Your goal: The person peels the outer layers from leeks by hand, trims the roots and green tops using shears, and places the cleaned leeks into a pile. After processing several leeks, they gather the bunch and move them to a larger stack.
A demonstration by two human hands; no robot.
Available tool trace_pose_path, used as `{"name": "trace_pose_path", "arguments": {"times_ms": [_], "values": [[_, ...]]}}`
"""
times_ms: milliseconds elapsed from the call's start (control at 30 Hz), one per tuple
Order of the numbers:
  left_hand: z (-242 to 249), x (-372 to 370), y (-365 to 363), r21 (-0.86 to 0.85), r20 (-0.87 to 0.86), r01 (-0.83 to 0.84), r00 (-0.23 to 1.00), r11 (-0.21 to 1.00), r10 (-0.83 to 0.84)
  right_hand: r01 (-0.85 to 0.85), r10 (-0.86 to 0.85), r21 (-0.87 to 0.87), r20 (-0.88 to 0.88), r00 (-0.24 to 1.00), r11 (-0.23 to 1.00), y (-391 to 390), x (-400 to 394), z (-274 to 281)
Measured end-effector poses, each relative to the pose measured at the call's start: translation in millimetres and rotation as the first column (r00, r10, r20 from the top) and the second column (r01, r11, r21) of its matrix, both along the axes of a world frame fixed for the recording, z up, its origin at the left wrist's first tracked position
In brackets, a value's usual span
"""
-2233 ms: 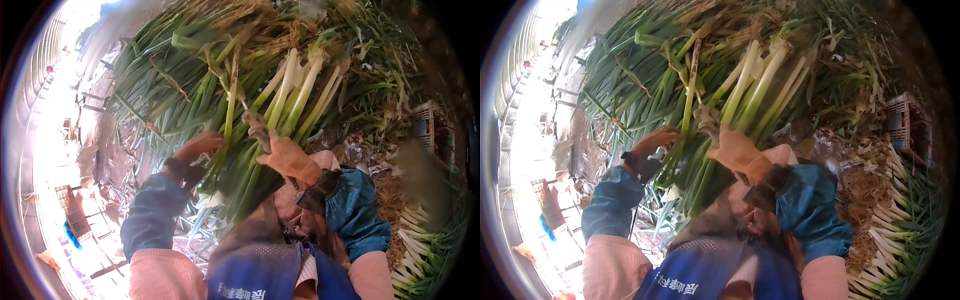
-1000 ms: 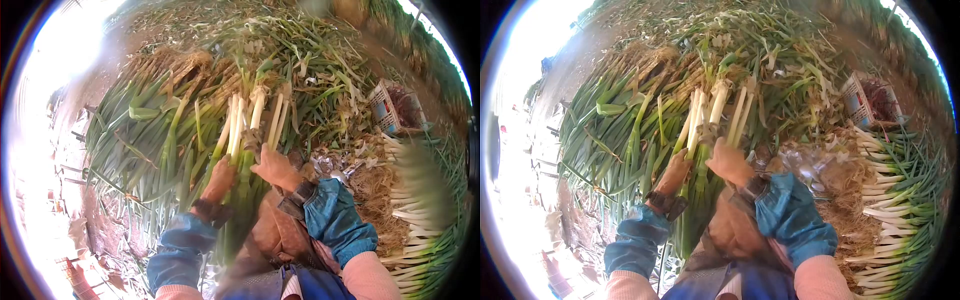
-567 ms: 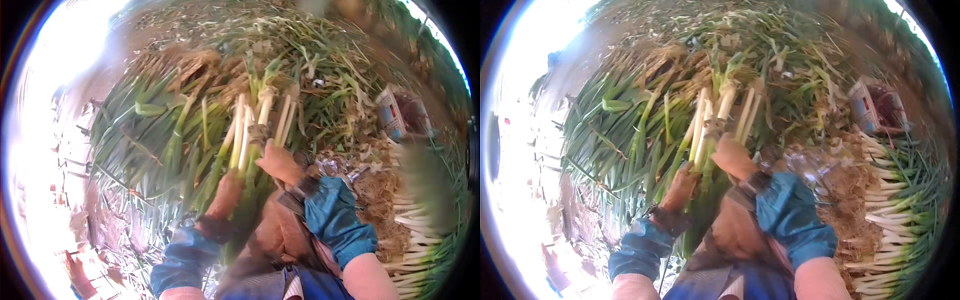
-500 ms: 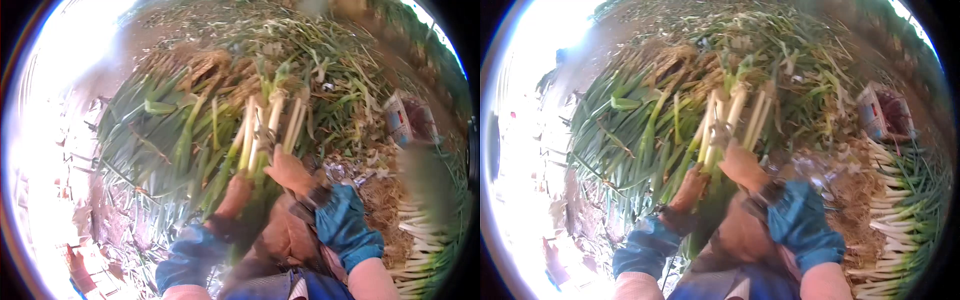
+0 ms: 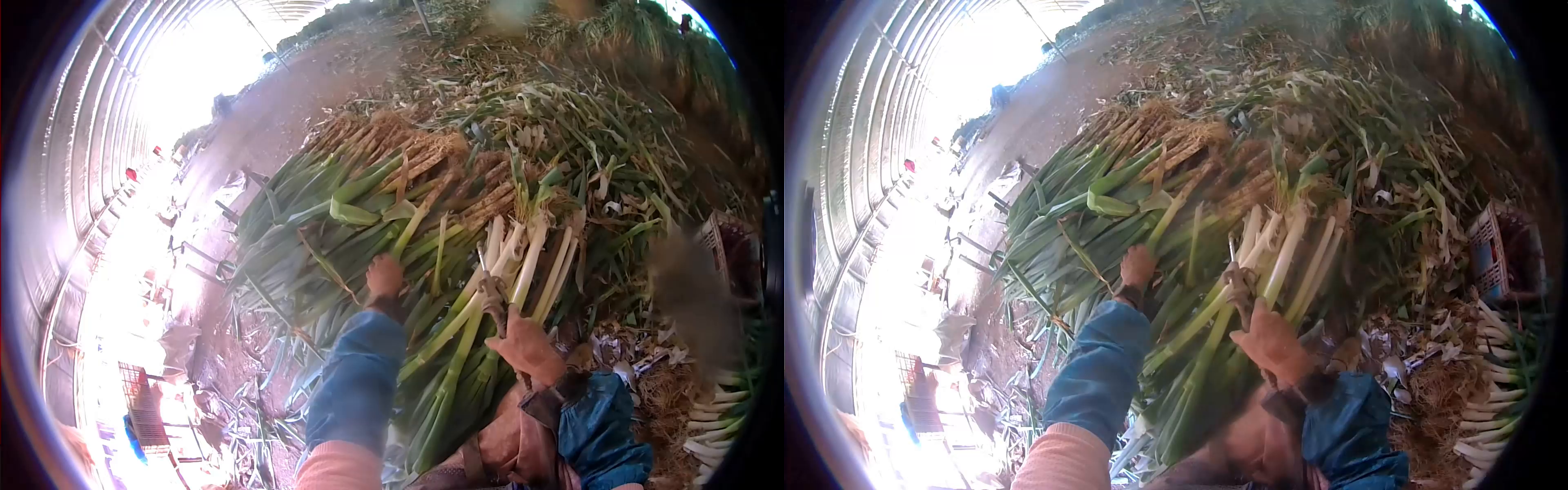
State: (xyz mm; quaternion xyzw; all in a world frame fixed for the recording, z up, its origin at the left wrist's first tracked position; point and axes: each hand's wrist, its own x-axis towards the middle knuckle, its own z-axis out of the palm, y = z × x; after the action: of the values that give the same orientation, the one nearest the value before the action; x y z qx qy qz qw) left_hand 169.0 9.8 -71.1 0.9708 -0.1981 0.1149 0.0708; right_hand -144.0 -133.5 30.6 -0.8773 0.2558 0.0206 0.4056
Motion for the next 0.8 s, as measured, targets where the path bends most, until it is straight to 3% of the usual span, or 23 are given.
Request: {"name": "trace_pose_path", "arguments": {"times_ms": [100, 200, 233, 300, 367, 433, 467, 500, 600, 700, 800], "values": [[43, -26, -3, 0.117, -0.350, 0.040, 0.937, 0.992, 0.003, -0.040, 0.040, 0.026, 0.011, 0.999, 0.999, 7, 1, 0], [73, -59, -5, 0.204, -0.556, 0.233, 0.827, 0.951, -0.083, -0.064, 0.064, 0.043, 0.008, 0.998, 0.997, 14, 0, -2], [53, -57, 4, 0.094, -0.428, 0.336, 0.864, 0.937, -0.267, -0.074, 0.074, 0.046, 0.010, 0.997, 0.996, 17, -1, 1], [-18, -54, 37, -0.082, -0.127, 0.567, 0.809, 0.819, -0.573, -0.134, 0.132, 0.020, 0.067, 0.989, 0.991, 24, -8, 2], [-39, -39, 65, 0.061, 0.032, 0.820, 0.569, 0.570, -0.822, -0.227, 0.232, -0.047, 0.175, 0.957, 0.973, 27, -14, -2], [-24, -56, 54, 0.000, -0.040, 0.789, 0.614, 0.615, -0.788, -0.175, 0.173, 0.088, 0.035, 0.984, 0.981, 34, -18, 4], [23, -84, 39, -0.095, -0.207, 0.608, 0.763, 0.788, -0.613, -0.146, 0.151, 0.148, -0.025, 0.988, 0.978, 41, -17, 8], [55, -106, 30, -0.135, -0.388, 0.376, 0.831, 0.917, -0.398, -0.164, 0.172, 0.143, -0.045, 0.984, 0.976, 50, -20, 11], [68, -125, 15, -0.004, -0.331, 0.271, 0.908, 0.963, -0.257, -0.233, 0.245, 0.130, -0.086, 0.966, 0.964, 65, -26, 28], [62, -126, 20, -0.070, -0.292, 0.287, 0.910, 0.955, -0.295, -0.266, 0.273, 0.147, -0.032, 0.961, 0.953, 71, -28, 19], [66, -146, 25, -0.109, -0.314, 0.385, 0.862, 0.917, -0.399, -0.199, 0.198, 0.071, 0.025, 0.980, 0.977, 67, -20, 8]]}}
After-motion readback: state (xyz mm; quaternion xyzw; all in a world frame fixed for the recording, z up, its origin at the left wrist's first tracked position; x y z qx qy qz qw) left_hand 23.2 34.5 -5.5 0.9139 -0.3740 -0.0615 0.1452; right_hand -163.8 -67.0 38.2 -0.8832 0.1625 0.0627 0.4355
